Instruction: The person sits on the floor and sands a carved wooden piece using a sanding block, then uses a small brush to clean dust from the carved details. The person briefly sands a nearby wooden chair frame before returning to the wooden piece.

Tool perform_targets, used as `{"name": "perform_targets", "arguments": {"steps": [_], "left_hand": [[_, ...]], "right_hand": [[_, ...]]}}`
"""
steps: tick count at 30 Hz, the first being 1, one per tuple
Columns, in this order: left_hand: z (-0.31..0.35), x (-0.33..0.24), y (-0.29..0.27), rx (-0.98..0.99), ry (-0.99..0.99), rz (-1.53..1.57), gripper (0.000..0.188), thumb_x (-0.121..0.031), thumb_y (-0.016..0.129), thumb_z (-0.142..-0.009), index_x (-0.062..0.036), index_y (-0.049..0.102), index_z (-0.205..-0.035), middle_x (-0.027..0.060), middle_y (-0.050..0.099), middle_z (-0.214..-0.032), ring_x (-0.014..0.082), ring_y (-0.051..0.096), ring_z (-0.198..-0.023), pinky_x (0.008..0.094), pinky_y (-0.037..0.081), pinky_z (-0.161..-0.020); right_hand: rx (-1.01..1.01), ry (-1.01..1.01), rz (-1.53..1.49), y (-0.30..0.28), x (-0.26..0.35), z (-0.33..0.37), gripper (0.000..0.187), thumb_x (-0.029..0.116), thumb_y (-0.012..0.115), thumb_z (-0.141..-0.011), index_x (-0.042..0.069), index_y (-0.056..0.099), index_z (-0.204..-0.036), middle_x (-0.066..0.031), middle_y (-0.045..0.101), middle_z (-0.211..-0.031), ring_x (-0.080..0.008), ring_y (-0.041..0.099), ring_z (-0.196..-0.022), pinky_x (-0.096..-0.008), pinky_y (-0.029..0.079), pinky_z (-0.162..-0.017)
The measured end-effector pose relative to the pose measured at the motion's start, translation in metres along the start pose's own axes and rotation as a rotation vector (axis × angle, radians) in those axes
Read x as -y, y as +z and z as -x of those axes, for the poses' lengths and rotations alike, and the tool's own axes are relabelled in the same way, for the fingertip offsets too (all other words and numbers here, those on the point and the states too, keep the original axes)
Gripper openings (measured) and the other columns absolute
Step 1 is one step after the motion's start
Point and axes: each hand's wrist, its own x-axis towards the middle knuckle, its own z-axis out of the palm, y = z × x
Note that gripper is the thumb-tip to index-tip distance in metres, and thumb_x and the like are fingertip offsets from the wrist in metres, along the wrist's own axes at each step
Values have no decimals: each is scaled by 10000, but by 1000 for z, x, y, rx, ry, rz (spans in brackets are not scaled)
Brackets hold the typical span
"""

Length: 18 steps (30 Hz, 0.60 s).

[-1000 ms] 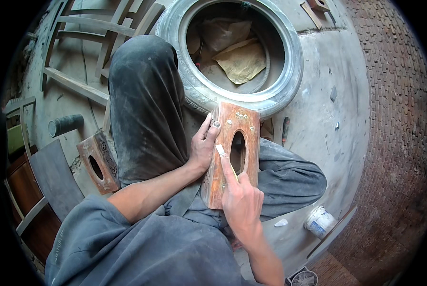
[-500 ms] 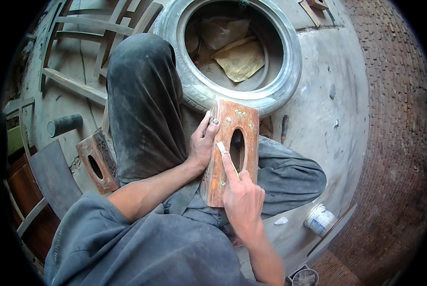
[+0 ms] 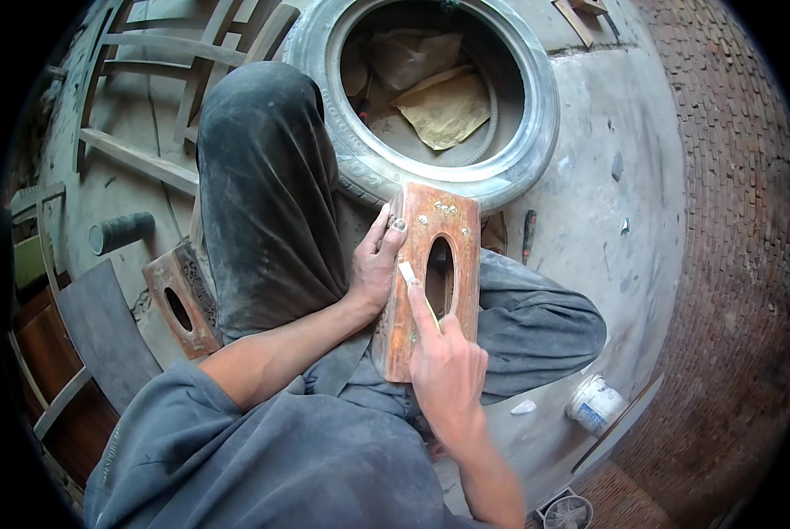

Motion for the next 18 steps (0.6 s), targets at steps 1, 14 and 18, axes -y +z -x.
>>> {"name": "perform_targets", "arguments": {"steps": [1,14,18], "left_hand": [[-1,0,0,-2,9,3,938,-595,682,-1007,30,403,-1649,250,597,-1550,267,582,-1419,359,431,-1186],[1,-1,0,4,-39,2,946,-614,687,-996,-2,405,-1660,236,608,-1541,265,581,-1420,353,430,-1185],[-3,7,-2,-10,-6,-24,947,-607,694,-992,5,409,-1656,238,612,-1536,264,589,-1409,350,433,-1181]], "right_hand": [[7,2,10,0,1,-1,729,-10,670,-857,237,630,-1542,-151,555,-762,-378,658,-595,-499,543,-575],[40,12,32,-3,8,8,713,9,682,-852,204,632,-1536,-145,579,-797,-362,675,-610,-482,550,-577],[35,19,49,-2,10,-1,706,17,677,-860,209,631,-1537,-144,582,-798,-371,673,-611,-491,550,-579]]}}
